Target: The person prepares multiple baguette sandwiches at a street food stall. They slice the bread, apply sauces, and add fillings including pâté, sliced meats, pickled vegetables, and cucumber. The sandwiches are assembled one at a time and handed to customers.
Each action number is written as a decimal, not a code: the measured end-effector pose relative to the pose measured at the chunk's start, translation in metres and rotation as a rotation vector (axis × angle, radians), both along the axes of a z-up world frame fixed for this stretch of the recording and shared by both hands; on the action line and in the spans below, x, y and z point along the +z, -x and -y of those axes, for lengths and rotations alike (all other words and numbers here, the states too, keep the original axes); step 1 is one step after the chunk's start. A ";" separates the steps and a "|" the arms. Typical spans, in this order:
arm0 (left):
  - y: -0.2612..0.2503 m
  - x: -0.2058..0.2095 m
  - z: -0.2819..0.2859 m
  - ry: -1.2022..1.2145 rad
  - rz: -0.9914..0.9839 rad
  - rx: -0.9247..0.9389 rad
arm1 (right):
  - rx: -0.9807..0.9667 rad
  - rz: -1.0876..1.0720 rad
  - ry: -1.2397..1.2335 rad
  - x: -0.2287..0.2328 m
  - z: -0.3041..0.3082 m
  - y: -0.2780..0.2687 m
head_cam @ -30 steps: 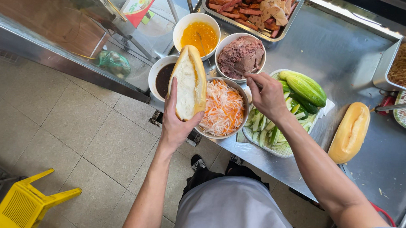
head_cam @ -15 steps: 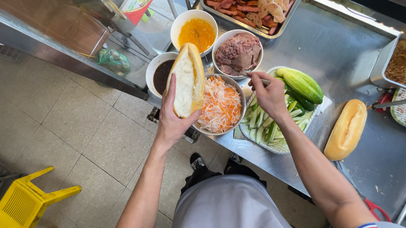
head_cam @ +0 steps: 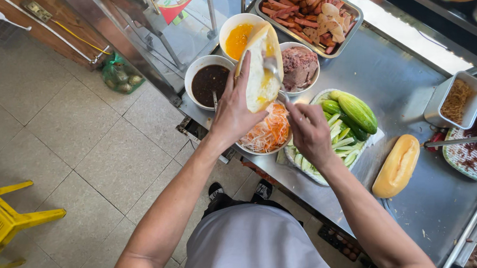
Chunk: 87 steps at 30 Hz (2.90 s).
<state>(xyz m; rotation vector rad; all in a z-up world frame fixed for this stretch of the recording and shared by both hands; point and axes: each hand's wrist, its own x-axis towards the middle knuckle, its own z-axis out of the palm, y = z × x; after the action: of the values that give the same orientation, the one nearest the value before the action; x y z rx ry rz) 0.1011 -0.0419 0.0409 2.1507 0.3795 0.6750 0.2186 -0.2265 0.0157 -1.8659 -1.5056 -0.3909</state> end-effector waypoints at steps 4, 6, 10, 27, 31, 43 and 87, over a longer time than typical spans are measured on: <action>0.015 0.004 -0.022 -0.051 -0.017 -0.039 | 0.235 -0.134 0.066 0.000 0.034 0.032; 0.021 0.008 -0.029 -0.093 -0.047 -0.064 | 0.286 -0.270 0.084 0.010 0.042 0.032; 0.032 0.011 -0.027 -0.027 -0.145 -0.147 | 0.088 -0.836 0.172 0.044 0.031 -0.009; 0.067 0.016 -0.027 -0.058 -0.196 -0.141 | -0.134 -0.703 0.059 0.083 -0.006 -0.038; 0.065 0.006 -0.025 -0.004 -0.198 -0.075 | -0.228 -0.676 -0.062 0.046 0.005 -0.046; 0.054 -0.015 0.000 0.117 -0.122 -0.025 | -0.084 -0.114 0.088 -0.077 -0.039 -0.048; 0.029 0.022 0.042 -0.059 -0.151 -0.062 | 0.091 -1.017 0.003 0.063 0.030 -0.127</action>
<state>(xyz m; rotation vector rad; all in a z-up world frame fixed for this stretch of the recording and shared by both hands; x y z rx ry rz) 0.0721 -0.0840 0.0631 2.2674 0.3758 0.4957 0.3456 -0.2563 0.0783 -1.5736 -0.8571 0.5460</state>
